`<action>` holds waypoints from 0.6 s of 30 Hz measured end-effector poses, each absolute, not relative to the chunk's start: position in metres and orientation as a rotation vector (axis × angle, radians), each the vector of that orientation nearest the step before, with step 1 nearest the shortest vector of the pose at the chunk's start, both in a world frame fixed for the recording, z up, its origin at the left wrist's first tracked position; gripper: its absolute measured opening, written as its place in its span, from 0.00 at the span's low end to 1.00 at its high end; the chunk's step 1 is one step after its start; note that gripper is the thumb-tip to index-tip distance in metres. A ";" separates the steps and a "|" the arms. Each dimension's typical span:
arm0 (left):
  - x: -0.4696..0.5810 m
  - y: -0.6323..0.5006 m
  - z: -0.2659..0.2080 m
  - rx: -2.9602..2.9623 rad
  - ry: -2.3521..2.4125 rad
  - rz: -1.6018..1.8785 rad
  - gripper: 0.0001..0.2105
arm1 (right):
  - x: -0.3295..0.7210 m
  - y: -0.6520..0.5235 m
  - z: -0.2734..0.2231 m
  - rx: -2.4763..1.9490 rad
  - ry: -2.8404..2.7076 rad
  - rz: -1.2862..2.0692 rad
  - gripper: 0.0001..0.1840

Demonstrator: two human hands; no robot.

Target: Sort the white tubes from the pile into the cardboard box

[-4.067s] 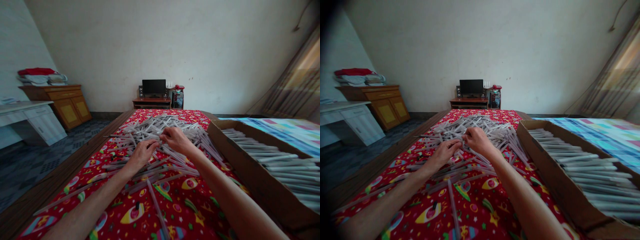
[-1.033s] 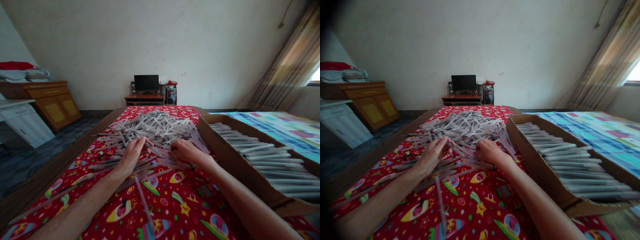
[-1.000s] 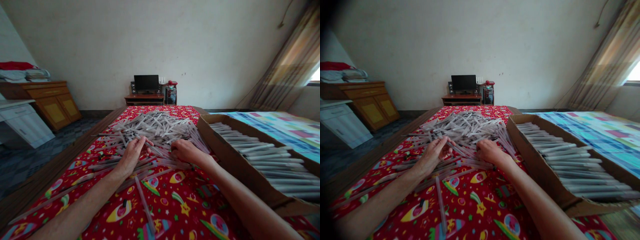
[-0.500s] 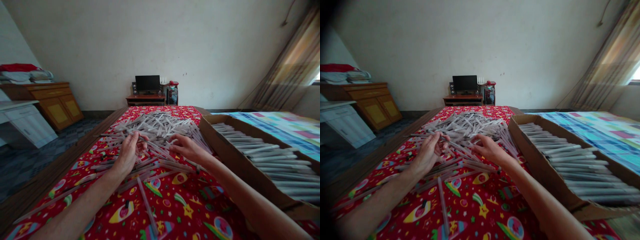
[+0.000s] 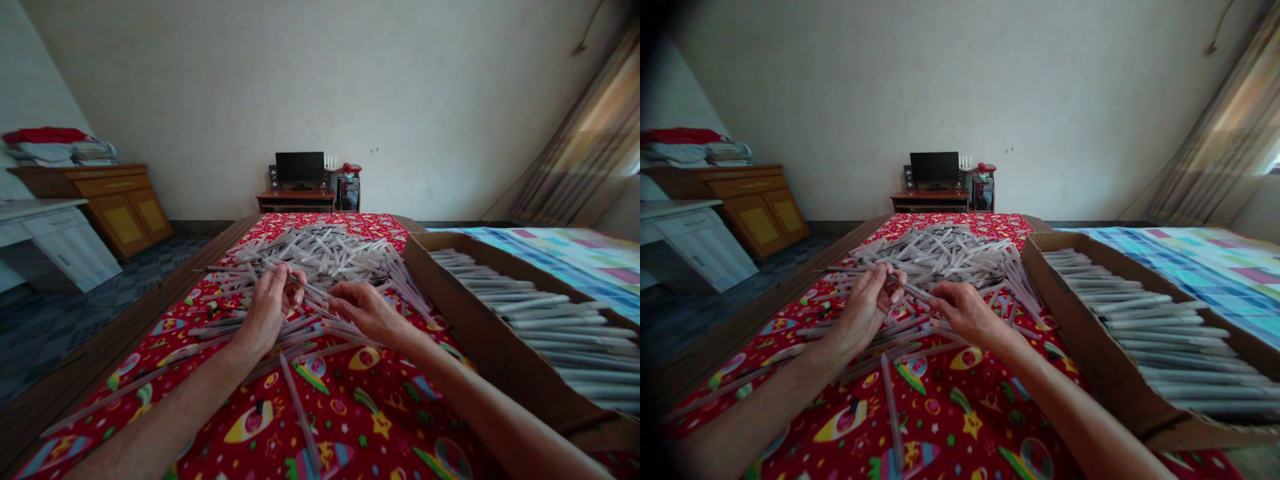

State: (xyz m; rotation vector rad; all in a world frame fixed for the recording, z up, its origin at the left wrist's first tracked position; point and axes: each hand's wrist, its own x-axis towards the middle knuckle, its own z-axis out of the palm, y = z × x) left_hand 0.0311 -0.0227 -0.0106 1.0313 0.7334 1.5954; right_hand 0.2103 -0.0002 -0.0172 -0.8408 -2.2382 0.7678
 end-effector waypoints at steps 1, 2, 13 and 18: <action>0.033 -0.024 -0.011 1.041 0.734 1.598 0.09 | 0.208 -0.001 -0.018 -0.854 -2.234 0.710 0.13; 0.035 -0.025 -0.011 1.038 0.730 1.608 0.09 | 0.206 -0.002 -0.020 -0.873 -2.224 0.642 0.12; 0.051 -0.037 -0.017 0.904 0.688 1.674 0.10 | 0.201 -0.006 -0.020 -0.914 -2.069 0.865 0.17; 0.049 -0.034 -0.016 0.985 0.657 1.635 0.09 | 0.205 0.001 -0.019 -0.848 -1.935 1.374 0.21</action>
